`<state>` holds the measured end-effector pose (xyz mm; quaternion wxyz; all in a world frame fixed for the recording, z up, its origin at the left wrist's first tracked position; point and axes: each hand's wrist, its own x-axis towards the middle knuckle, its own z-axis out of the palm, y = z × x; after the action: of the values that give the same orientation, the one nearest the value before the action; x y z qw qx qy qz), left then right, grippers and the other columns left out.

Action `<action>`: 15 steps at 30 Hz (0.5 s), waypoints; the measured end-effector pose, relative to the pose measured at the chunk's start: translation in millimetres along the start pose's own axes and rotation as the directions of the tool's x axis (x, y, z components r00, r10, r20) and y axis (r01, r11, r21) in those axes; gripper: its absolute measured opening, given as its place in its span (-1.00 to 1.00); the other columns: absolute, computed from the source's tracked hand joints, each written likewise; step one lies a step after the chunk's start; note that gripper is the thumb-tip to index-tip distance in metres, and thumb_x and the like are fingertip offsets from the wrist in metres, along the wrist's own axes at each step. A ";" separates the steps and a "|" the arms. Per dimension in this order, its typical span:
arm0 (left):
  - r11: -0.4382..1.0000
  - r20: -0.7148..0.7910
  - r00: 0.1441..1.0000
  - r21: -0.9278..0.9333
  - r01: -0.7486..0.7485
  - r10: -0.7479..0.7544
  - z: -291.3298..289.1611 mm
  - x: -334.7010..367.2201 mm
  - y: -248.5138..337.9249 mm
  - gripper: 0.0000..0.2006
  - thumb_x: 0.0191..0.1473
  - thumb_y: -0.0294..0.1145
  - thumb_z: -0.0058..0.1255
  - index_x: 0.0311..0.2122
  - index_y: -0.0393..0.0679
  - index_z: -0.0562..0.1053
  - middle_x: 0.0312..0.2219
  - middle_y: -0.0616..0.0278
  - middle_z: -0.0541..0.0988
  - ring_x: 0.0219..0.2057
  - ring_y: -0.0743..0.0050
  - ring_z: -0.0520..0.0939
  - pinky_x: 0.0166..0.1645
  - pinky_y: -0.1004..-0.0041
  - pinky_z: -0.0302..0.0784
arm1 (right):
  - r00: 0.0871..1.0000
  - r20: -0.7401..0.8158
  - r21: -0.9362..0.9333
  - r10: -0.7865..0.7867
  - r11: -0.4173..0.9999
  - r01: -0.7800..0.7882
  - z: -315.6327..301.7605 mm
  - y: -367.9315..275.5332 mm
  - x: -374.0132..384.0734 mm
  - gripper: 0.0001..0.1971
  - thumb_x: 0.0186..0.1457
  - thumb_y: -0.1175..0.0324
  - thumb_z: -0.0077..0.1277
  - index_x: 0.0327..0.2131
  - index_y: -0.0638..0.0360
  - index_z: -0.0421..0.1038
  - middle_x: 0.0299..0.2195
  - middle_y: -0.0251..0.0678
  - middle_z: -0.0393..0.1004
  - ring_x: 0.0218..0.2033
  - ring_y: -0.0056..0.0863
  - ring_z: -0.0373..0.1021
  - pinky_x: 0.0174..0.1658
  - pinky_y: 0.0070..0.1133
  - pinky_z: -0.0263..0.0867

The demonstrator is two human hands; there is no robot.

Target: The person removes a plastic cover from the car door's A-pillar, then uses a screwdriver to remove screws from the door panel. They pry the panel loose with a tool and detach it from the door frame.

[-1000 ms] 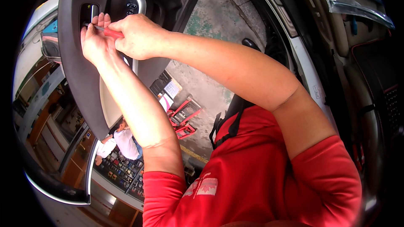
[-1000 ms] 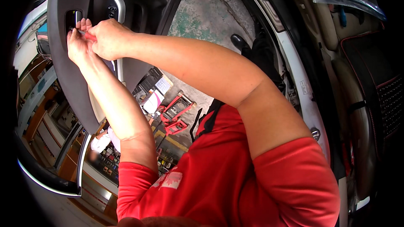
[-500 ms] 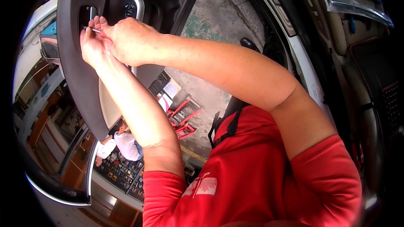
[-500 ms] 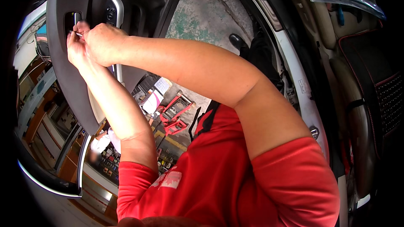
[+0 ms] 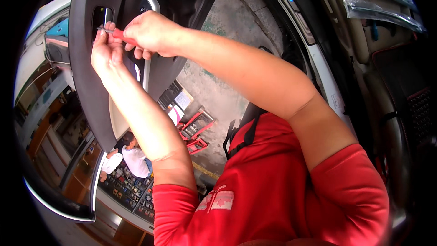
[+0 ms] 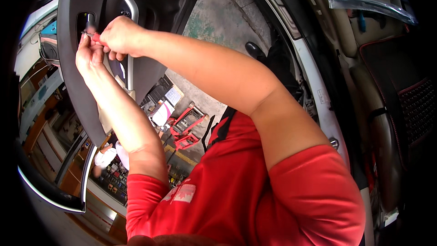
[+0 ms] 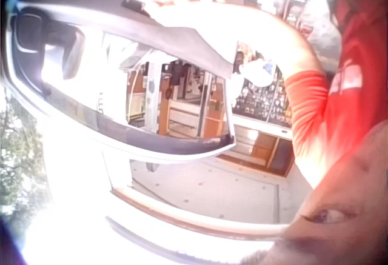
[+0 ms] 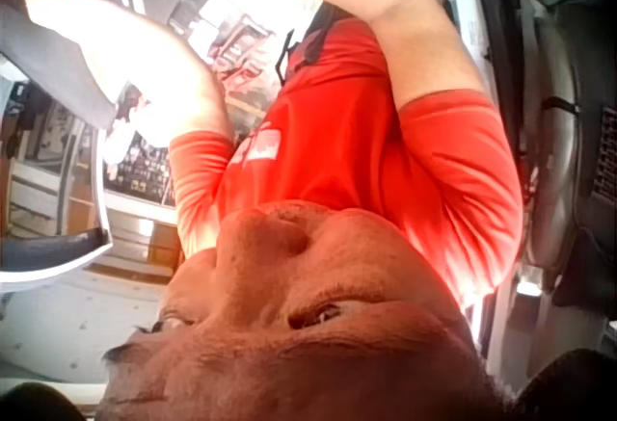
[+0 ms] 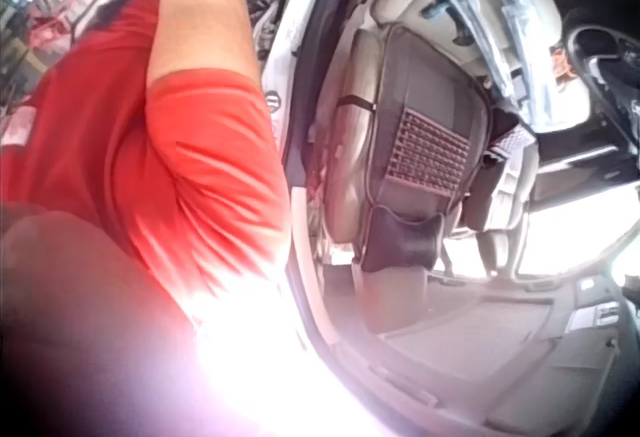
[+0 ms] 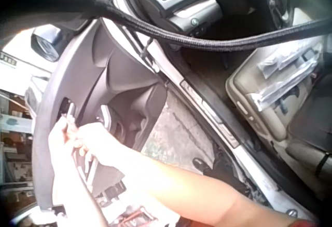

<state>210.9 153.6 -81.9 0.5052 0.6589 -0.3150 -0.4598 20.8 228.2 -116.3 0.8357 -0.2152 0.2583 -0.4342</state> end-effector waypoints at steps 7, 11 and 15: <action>0.998 0.048 0.998 -0.052 -0.036 0.039 -8.2 -7.2 -7.0 -0.54 0.28 -0.55 -0.28 0.23 -0.37 0.00 -0.12 -0.27 0.45 -0.21 -0.05 0.61 -0.18 0.15 0.64 | 0.845 0.052 -0.901 -0.532 0.339 0.269 22.2 16.4 -23.5 -0.74 0.15 0.30 -0.03 -0.19 0.29 0.37 -0.35 0.05 0.49 -0.36 -0.03 0.52 -0.28 -0.31 0.47; 0.982 0.039 0.998 -0.184 -0.037 0.044 21.6 -24.5 -0.5 -0.60 0.26 -0.54 -0.22 0.16 -0.35 0.07 -0.21 -0.20 0.49 -0.27 0.05 0.62 -0.23 0.24 0.62 | 0.994 0.029 0.377 0.107 0.920 -0.110 1.3 11.1 -5.7 -0.71 0.28 0.27 -0.15 -0.18 0.36 0.38 -0.46 -0.20 0.50 -0.62 -0.53 0.39 -0.54 -0.62 0.30; 0.968 -0.040 0.999 -0.249 -0.009 0.000 22.5 -24.9 -2.4 -0.68 0.23 -0.55 -0.16 0.09 -0.32 0.24 -0.38 -0.01 0.54 -0.43 0.18 0.63 -0.39 0.34 0.62 | 0.974 -0.207 -0.366 -0.087 0.931 0.005 26.5 3.3 -20.8 -0.64 0.29 0.23 -0.14 0.06 0.22 0.30 -0.42 -0.26 0.47 -0.60 -0.53 0.37 -0.60 -0.60 0.25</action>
<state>180.5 167.7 -78.5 0.5912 0.5984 -0.2462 -0.4815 29.0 250.9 -92.6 0.7374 -0.3225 0.4199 -0.4195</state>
